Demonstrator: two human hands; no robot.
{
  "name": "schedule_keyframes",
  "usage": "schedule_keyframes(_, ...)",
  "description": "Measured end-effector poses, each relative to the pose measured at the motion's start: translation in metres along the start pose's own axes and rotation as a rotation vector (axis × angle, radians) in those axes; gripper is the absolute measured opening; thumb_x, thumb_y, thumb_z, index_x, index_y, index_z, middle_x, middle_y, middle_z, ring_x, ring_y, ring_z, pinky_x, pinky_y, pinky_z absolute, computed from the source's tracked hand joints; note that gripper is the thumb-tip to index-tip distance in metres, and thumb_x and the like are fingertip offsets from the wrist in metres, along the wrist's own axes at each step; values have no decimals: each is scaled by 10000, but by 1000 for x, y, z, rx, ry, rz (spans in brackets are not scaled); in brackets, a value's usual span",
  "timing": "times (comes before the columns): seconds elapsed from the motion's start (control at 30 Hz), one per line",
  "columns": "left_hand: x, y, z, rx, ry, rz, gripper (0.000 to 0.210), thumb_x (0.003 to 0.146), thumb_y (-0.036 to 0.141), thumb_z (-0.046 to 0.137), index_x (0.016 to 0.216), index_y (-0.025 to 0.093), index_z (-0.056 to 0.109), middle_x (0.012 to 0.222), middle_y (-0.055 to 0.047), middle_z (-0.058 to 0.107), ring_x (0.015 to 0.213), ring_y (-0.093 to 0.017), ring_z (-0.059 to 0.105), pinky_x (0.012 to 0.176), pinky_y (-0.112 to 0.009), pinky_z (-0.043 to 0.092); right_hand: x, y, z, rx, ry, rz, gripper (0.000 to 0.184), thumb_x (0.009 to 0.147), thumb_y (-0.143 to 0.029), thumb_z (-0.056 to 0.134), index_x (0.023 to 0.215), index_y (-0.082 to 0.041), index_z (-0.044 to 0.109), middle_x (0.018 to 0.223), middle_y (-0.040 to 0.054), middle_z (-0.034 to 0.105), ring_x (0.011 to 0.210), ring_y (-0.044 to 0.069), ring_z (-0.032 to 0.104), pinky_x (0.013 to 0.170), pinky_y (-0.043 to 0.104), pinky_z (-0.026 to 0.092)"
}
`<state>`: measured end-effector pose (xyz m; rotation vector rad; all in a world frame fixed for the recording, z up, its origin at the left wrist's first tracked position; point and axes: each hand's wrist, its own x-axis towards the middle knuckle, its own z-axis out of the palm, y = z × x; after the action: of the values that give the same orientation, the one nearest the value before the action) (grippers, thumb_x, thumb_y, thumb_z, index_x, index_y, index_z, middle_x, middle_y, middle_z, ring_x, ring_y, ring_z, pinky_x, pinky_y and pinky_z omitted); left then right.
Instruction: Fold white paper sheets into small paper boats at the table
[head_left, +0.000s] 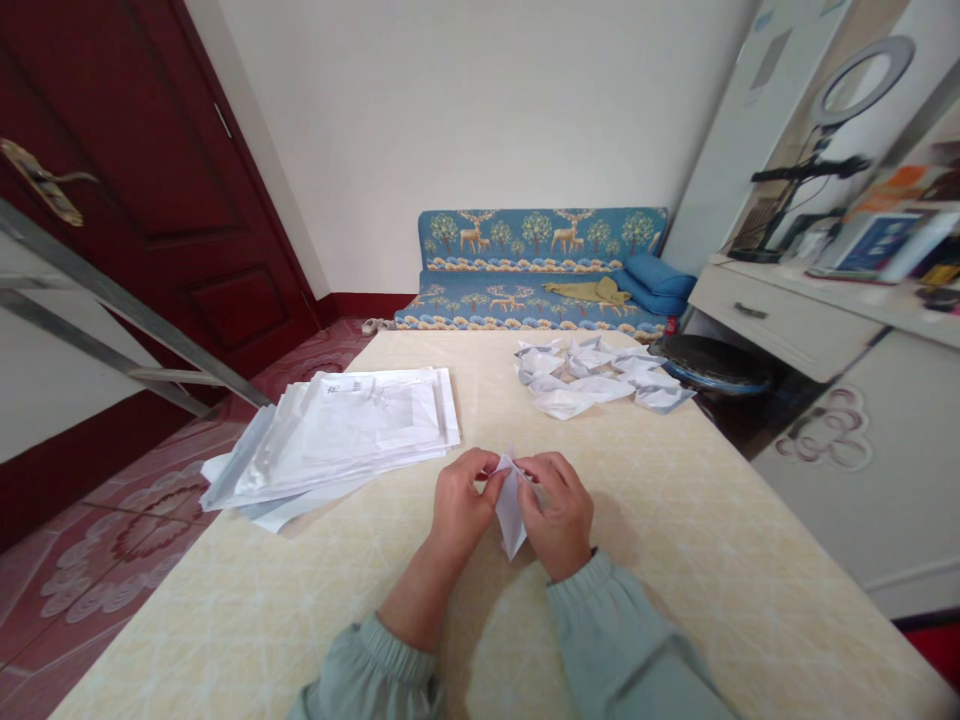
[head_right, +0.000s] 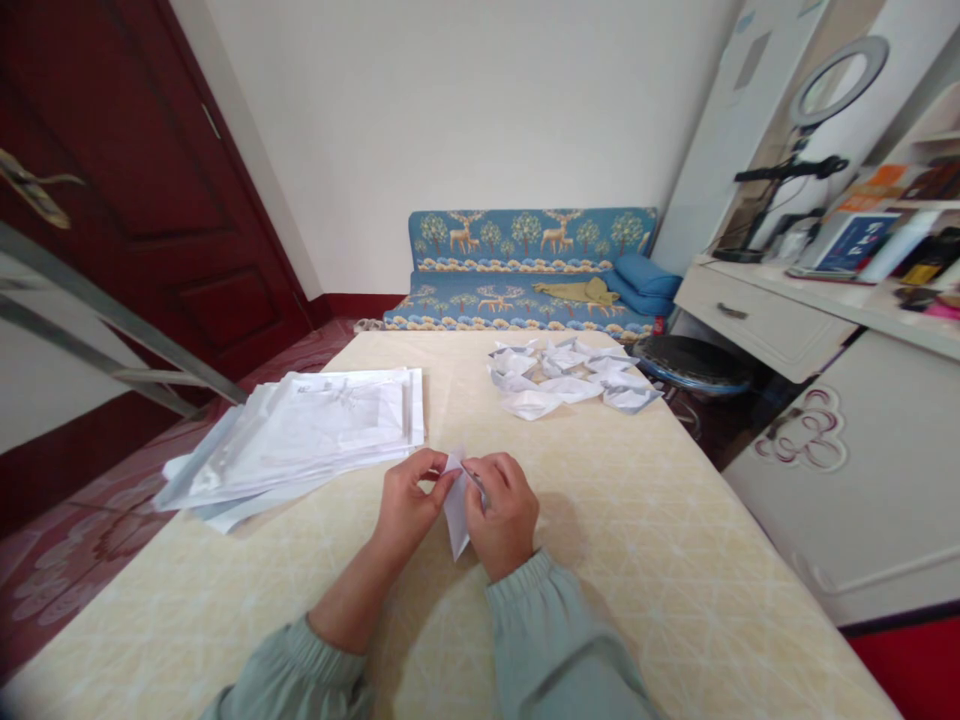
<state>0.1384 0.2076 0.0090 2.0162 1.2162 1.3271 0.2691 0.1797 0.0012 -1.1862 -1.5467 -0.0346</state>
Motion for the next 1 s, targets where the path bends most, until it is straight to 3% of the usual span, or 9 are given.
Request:
schedule_keyframes(0.17,-2,6,-2,-84,-68,36,56,770,153,531,738,169,575,741,-9,566,719,-116,543,658,-212,483,1,-3,-2,45,17,-25,183,798,-118,513,899,-213,633,885,52,590,870,173,568,787,319,479)
schedule_keyframes(0.33,4,14,-12,-501,-213,-113,167,822,246,533,970,174,561,1046,-69,588,949,-157,552,738,-226,467,1,-2,-4,128,47,-17,120,807,-113,514,839,-203,587,832,43,586,821,163,569,750,313,479)
schedule_keyframes(0.43,6,11,-14,-663,-244,-184,206,822,285,566,986,159,565,938,-60,608,866,-144,555,761,-238,447,1,-3,-5,160,28,-31,109,818,-120,509,840,-201,579,823,42,588,808,161,567,739,313,476)
schedule_keyframes(0.6,8,3,-12,-728,-210,-208,222,721,300,696,852,144,606,778,-22,577,749,-126,520,674,-217,410,-1,-5,-4,178,34,-84,109,816,-108,518,837,-201,572,802,36,579,788,162,556,715,318,468)
schedule_keyframes(0.83,7,1,-9,-815,-202,-261,214,684,281,731,773,143,594,683,11,548,626,-90,472,593,-202,360,-1,-5,-4,171,65,-103,151,793,-63,541,854,-198,570,807,37,568,788,165,551,702,316,462)
schedule_keyframes(1.0,6,-2,-8,-865,-225,-265,169,708,251,713,724,131,594,699,1,556,658,-97,493,642,-218,376,-2,-7,-4,167,73,-114,226,779,-32,547,914,-204,604,841,45,574,804,166,557,701,310,470)
